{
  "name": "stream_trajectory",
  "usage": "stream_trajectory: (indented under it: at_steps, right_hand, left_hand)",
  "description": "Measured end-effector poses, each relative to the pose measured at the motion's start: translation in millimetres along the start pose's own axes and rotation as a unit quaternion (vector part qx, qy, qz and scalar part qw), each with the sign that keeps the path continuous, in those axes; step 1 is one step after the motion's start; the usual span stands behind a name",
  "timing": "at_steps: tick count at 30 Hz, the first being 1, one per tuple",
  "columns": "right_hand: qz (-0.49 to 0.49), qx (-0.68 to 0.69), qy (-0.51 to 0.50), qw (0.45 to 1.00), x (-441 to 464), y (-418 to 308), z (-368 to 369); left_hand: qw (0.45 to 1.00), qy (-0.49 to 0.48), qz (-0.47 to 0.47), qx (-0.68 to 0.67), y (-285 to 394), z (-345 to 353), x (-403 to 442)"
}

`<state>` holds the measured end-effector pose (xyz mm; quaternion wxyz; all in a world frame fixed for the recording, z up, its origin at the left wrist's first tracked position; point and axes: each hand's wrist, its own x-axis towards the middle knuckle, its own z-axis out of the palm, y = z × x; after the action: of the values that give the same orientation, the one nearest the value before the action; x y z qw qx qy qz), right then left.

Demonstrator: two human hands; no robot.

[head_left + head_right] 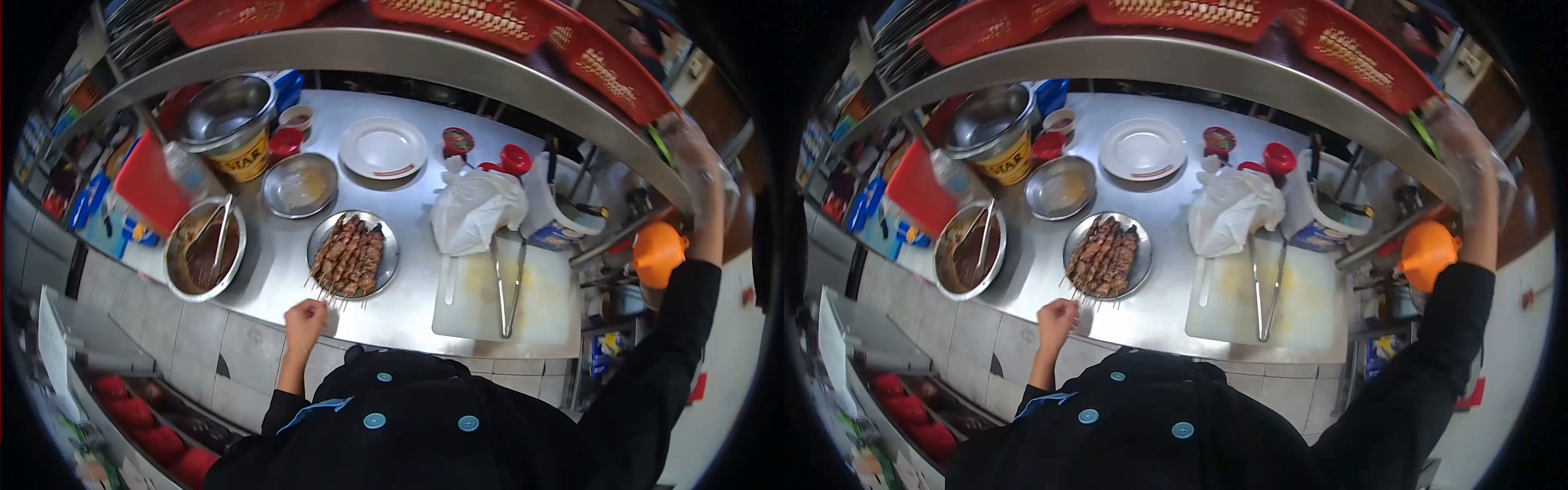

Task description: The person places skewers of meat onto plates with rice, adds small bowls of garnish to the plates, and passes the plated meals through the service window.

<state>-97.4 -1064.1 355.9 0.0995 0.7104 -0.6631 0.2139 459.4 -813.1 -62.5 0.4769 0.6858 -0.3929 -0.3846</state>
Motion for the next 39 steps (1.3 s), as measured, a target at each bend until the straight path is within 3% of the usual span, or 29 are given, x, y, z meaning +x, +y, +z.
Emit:
stream_trajectory:
  at_steps: [2,3,5,7,10,11,14,15,16,17,18,19,20,21,24,26,30,32,39]
  right_hand:
    - [0.032,0.041,0.005,0.999,-12,-3,-10]
    - [0.053,0.067,0.006,0.996,-24,-5,-17]
    - [0.082,0.088,0.015,0.993,-50,-8,-34]
    - [0.073,0.010,0.030,0.997,-91,5,-49]
    - [0.035,-0.159,0.053,0.985,-192,10,-67]
    - [0.061,0.003,0.094,0.994,-231,10,-60]
    - [0.025,0.146,0.035,0.988,-302,-27,-14]
    - [0.017,0.314,0.066,0.947,-305,-67,25]
    - [0.069,0.384,-0.025,0.920,-318,-70,56]
    - [0.071,0.262,-0.107,0.957,-326,-87,86]
    - [0.072,0.277,-0.210,0.935,-323,-122,109]
    - [0.028,0.267,-0.226,0.936,-328,-139,149]
    - [0.026,0.354,-0.241,0.903,-329,-156,188]
    - [0.075,0.388,-0.277,0.876,-331,-170,220]
    - [0.061,0.346,-0.274,0.895,-318,-201,276]
    - [-0.086,0.214,-0.169,0.958,-314,-202,306]
    - [-0.124,0.214,-0.166,0.955,-295,-208,320]
    - [-0.130,0.148,-0.214,0.957,-286,-211,318]
    - [-0.162,0.123,-0.263,0.943,-265,-204,313]
  left_hand:
    - [0.994,-0.094,-0.010,0.046,-10,13,-12]
    - [0.991,-0.112,-0.041,0.056,-4,21,-18]
    - [0.989,-0.124,-0.012,0.076,-4,38,-23]
    - [0.986,-0.130,-0.004,0.108,2,48,-22]
    - [0.992,-0.109,-0.062,0.016,3,58,-13]
    - [0.990,-0.112,-0.080,0.032,6,59,-10]
    - [0.988,-0.108,-0.104,0.025,7,66,-7]
    - [0.989,-0.104,-0.102,0.006,7,67,-8]
    - [0.989,-0.104,-0.103,0.008,5,68,-8]
    - [0.988,-0.106,-0.112,-0.009,1,69,-6]
    - [0.986,-0.111,-0.120,-0.025,-1,70,-5]
    - [0.986,-0.113,-0.120,-0.024,-1,70,-5]
    - [0.984,-0.121,-0.119,-0.049,-2,71,-5]
    - [0.982,-0.128,-0.119,-0.074,-4,71,-6]
    - [0.967,-0.193,-0.128,-0.103,-1,65,-16]
    - [0.965,-0.195,-0.138,-0.111,-4,63,-24]
    - [0.967,-0.195,-0.127,-0.101,-8,58,-29]
    - [0.973,-0.196,-0.104,-0.070,-8,57,-28]
    - [0.970,-0.206,-0.102,-0.081,-9,53,-24]
